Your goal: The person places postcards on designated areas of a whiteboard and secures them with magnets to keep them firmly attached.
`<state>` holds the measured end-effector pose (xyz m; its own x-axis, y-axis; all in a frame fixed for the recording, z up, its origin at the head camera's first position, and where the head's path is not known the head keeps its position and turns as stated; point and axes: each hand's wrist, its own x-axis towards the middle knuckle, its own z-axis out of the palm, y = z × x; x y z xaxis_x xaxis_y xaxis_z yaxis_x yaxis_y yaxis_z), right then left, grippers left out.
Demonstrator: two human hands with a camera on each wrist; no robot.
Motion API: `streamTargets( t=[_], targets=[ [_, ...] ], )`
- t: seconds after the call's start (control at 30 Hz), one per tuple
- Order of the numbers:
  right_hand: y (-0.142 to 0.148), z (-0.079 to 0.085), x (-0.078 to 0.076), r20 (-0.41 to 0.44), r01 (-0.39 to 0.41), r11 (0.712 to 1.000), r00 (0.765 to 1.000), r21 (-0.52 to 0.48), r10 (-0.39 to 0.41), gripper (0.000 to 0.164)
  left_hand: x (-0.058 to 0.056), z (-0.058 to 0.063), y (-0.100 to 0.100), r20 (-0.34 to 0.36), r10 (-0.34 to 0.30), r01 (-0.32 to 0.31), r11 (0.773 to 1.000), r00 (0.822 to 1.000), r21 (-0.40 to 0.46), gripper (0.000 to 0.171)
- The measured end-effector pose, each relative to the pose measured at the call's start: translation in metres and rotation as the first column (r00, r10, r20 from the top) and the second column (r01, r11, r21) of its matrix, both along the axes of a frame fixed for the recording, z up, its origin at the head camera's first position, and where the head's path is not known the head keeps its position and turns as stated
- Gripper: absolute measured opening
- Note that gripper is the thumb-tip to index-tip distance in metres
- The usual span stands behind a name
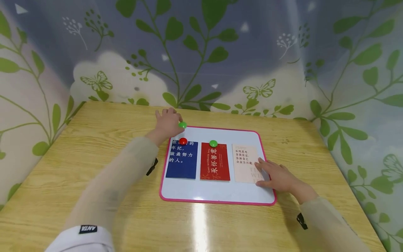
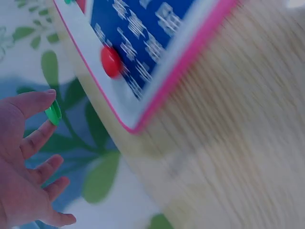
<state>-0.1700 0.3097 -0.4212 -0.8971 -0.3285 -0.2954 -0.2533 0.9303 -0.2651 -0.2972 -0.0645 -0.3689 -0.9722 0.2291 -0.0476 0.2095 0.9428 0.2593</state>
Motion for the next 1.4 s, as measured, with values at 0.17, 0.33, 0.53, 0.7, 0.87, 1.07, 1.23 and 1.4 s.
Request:
streamTargets(
  t=[0.17,0.33,0.53,0.7,0.87,1.07,1.23,1.4],
  targets=[
    [0.001,-0.001,-0.001,-0.004,-0.008,1.000,1.000,0.000,0.008,0.076,0.004,0.006,0.027,-0.007,-0.060,0.060,0.998,0.998,-0.007,0.033],
    [0.001,-0.001,-0.001,0.004,-0.007,1.000,1.000,-0.002,0.007,0.076,0.006,0.009,0.047,-0.010,-0.093,0.092,0.995,0.996,-0.033,0.033],
    [0.003,-0.001,0.000,0.004,-0.016,1.000,1.000,0.003,0.016,0.077,0.008,0.011,0.064,-0.021,-0.119,0.118,0.991,0.993,-0.060,0.034],
    [0.004,-0.001,0.000,0.006,-0.023,1.000,1.000,0.001,0.022,0.077,0.009,0.011,0.082,-0.020,-0.141,0.139,0.987,0.990,-0.077,0.034],
    [0.004,-0.001,-0.001,0.009,-0.020,1.000,1.000,0.007,0.020,0.077,0.009,0.014,0.104,-0.023,-0.171,0.167,0.980,0.985,-0.108,0.032],
    [0.002,0.000,-0.002,-0.004,-0.034,0.999,0.999,0.031,0.034,0.075,0.009,0.014,0.131,-0.009,-0.222,0.219,0.967,0.975,-0.131,0.029],
    [0.003,0.004,-0.001,0.001,-0.034,0.998,0.999,0.044,0.034,0.074,0.008,0.008,0.153,-0.004,-0.282,0.277,0.943,0.959,-0.184,0.027],
    [0.005,0.005,0.000,0.009,-0.023,0.999,1.000,0.041,0.022,0.073,0.008,0.003,0.173,-0.008,-0.302,0.294,0.934,0.953,-0.202,0.027]
  ],
)
